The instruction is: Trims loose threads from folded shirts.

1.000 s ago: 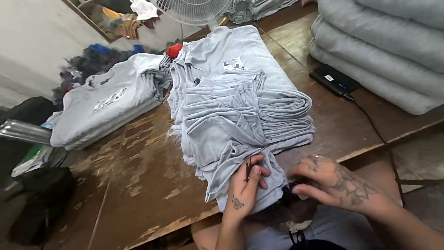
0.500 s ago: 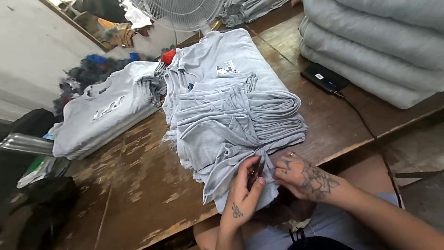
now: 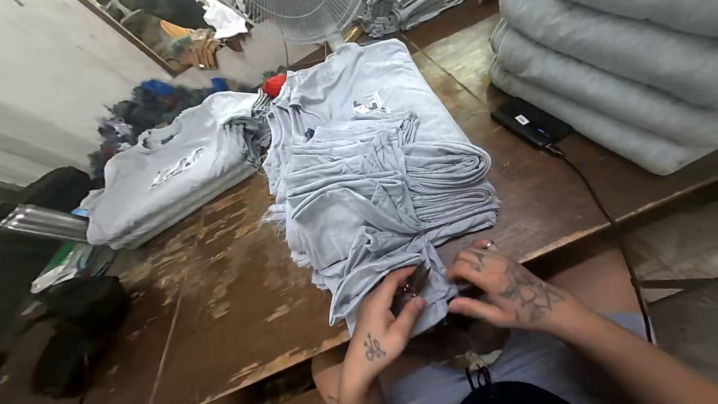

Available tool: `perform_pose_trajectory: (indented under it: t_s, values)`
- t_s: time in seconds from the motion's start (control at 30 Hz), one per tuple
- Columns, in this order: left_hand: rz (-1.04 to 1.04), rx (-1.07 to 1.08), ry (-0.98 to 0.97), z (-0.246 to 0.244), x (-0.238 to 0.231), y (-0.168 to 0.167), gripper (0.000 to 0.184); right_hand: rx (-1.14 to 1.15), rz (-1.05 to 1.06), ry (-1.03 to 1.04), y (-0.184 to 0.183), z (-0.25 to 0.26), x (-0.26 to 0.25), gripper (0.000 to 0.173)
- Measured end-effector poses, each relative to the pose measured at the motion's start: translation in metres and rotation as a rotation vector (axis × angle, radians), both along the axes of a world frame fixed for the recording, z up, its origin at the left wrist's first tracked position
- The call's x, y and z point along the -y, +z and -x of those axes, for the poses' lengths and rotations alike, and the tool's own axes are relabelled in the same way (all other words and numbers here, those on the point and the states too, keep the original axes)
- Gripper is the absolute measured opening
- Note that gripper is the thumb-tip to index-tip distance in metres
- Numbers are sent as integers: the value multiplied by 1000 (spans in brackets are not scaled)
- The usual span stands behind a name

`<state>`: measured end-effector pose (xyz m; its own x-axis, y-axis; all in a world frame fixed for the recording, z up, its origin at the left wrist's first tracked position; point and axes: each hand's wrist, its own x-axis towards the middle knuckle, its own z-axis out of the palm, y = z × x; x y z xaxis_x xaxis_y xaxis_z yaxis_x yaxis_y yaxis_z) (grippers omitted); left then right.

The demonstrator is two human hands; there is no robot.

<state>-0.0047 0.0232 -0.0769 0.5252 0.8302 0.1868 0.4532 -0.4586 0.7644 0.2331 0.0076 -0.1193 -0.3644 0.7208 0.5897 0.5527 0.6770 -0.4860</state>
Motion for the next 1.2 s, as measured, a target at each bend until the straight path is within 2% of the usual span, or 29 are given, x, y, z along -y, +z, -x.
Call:
perform_pose_trajectory:
  t_s: [0.07, 0.13, 0.27, 0.37, 0.47, 0.57, 0.63, 0.77, 0.9, 1.07, 1.2]
  values:
    - [20, 11, -14, -1, -2, -1, 38, 50, -66, -37, -4, 8, -3, 25]
    - [-18, -31, -21, -1, -1, 0, 37, 4, -73, 20, -6, 4, -5, 21]
    - [-144, -129, -96, 5, 3, 4, 37, -123, -35, 159, -8, -14, -6, 24]
    - [-202, -179, -156, 6, 4, 7, 36, -151, -39, 165, -8, -13, -4, 23]
    - [-144, -145, -86, 4, 3, 8, 36, -109, 8, 124, -2, -7, -2, 29]
    - [-43, -68, -58, 6, -2, 4, 36, 3, 2, -6, 1, 6, 0, 35]
    - [-48, -66, -65, 5, -2, 3, 36, 36, -56, -49, -4, 13, -3, 23]
    - [-148, -140, -96, 8, 3, 5, 33, -11, -28, 57, -5, 2, -5, 24]
    - [-229, -238, -138, 8, 10, 8, 33, -7, -53, 45, -7, 3, -3, 27]
    - [-350, -335, -43, -4, 16, 9, 27, -49, -84, 89, -10, 3, -3, 30]
    - [-265, -301, 0, -6, 12, 15, 29, -83, -41, 106, -6, -3, 1, 31]
